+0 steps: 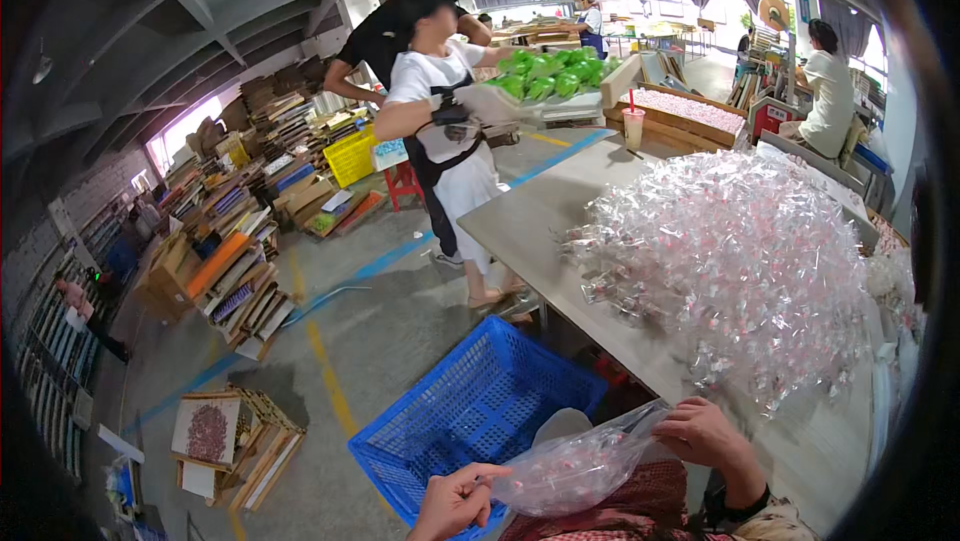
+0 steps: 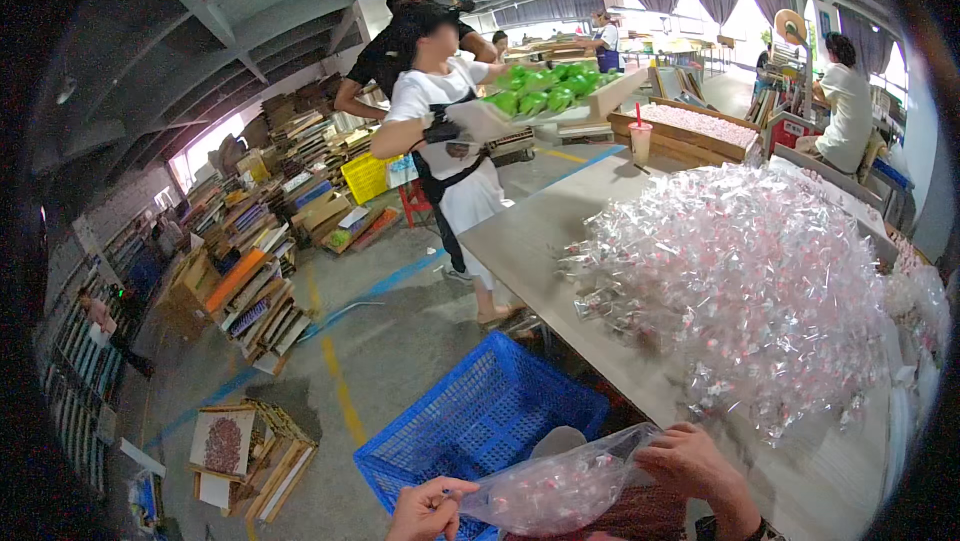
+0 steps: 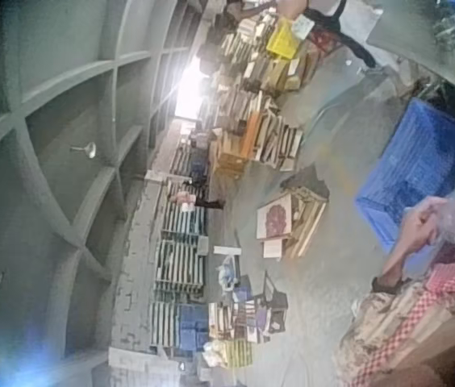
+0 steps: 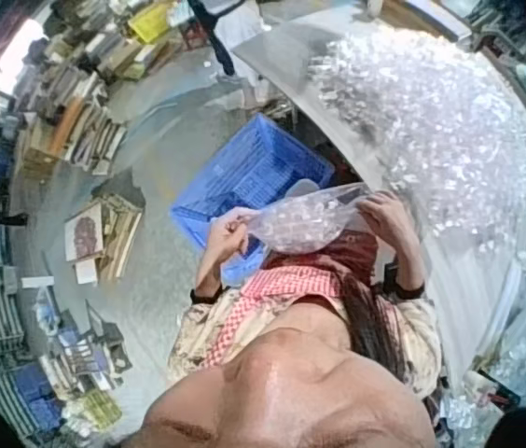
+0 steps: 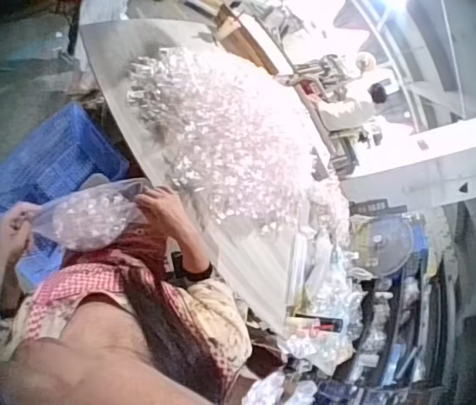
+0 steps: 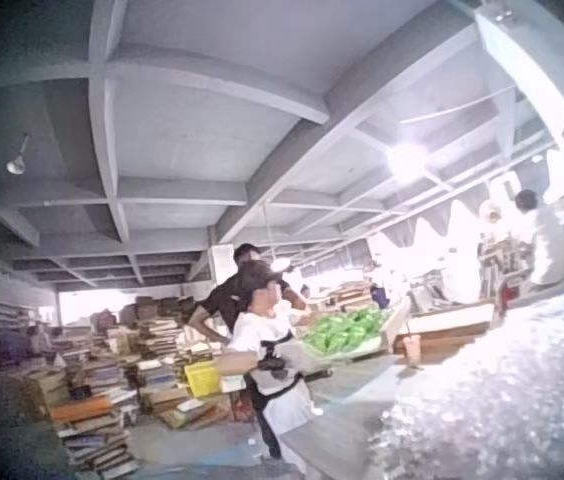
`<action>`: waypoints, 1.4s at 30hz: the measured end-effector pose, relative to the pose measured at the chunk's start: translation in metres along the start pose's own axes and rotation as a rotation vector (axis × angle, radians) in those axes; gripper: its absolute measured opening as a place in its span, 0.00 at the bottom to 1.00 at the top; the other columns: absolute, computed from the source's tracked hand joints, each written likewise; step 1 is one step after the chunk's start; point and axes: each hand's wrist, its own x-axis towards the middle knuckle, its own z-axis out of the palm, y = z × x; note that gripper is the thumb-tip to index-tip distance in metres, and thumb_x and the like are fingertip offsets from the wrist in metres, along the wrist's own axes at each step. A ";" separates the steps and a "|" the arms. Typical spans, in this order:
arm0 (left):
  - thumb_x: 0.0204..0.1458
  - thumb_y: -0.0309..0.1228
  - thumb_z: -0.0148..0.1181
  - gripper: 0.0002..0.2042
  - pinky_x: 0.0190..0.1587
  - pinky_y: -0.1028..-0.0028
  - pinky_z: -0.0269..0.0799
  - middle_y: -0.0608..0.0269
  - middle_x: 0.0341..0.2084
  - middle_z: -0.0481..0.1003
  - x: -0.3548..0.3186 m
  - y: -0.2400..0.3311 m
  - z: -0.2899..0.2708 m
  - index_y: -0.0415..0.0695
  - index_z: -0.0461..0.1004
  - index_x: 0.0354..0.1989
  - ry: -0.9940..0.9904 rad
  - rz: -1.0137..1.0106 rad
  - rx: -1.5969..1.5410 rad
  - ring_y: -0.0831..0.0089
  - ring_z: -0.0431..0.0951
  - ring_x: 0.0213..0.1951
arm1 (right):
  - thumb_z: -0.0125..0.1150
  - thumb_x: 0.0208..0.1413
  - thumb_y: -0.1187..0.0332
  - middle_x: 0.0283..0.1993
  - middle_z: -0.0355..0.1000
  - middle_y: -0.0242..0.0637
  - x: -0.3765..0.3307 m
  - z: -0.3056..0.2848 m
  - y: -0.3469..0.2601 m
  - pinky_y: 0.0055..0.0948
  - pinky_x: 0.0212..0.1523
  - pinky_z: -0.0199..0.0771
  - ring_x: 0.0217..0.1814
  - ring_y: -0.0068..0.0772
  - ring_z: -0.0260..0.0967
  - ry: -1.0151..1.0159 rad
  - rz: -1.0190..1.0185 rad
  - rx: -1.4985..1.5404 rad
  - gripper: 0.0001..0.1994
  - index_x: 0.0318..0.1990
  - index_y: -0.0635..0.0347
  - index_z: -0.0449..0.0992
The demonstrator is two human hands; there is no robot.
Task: Picking up small individual items from a pile and placing them into a clear plastic bag.
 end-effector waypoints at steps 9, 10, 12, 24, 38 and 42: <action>0.52 0.16 0.42 0.19 0.14 0.80 0.60 0.70 0.10 0.68 0.000 0.003 0.001 0.43 0.75 0.47 -0.007 0.035 0.034 0.83 0.65 0.11 | 0.62 0.50 0.65 0.29 0.71 0.29 -0.001 0.000 0.001 0.36 0.44 0.70 0.36 0.36 0.71 -0.006 -0.011 -0.015 0.08 0.39 0.47 0.77; 0.52 0.16 0.42 0.19 0.14 0.80 0.61 0.69 0.10 0.68 -0.001 0.003 0.001 0.43 0.75 0.47 -0.016 0.047 0.042 0.83 0.65 0.11 | 0.62 0.50 0.65 0.29 0.71 0.29 -0.001 0.000 0.001 0.37 0.44 0.70 0.36 0.36 0.72 -0.006 -0.009 -0.007 0.08 0.39 0.47 0.76; 0.52 0.16 0.41 0.19 0.14 0.80 0.61 0.69 0.10 0.68 0.003 -0.001 -0.002 0.43 0.75 0.47 -0.026 0.054 0.029 0.83 0.66 0.11 | 0.62 0.50 0.65 0.30 0.71 0.29 -0.002 0.001 0.000 0.37 0.45 0.69 0.37 0.36 0.72 -0.009 0.005 -0.007 0.08 0.39 0.47 0.76; 0.54 0.18 0.42 0.18 0.15 0.81 0.62 0.70 0.11 0.69 -0.003 0.004 -0.013 0.44 0.76 0.47 0.007 -0.002 0.144 0.84 0.66 0.12 | 0.65 0.48 0.67 0.27 0.72 0.30 0.007 -0.016 -0.010 0.34 0.39 0.70 0.32 0.36 0.71 0.052 -0.072 -0.093 0.05 0.33 0.52 0.77; 0.54 0.19 0.41 0.18 0.15 0.80 0.63 0.67 0.15 0.74 0.001 0.009 -0.016 0.44 0.76 0.48 -0.033 0.062 0.147 0.82 0.68 0.12 | 0.71 0.41 0.60 0.29 0.71 0.29 0.000 -0.011 0.000 0.34 0.41 0.70 0.35 0.37 0.71 0.302 -0.067 -0.136 0.11 0.25 0.52 0.75; 0.54 0.19 0.41 0.17 0.15 0.80 0.63 0.66 0.16 0.74 -0.003 -0.001 -0.018 0.42 0.75 0.48 -0.040 0.005 0.114 0.83 0.68 0.12 | 0.76 0.38 0.61 0.44 0.72 0.38 -0.010 0.020 0.001 0.35 0.53 0.67 0.51 0.37 0.69 0.534 0.169 0.399 0.16 0.35 0.53 0.78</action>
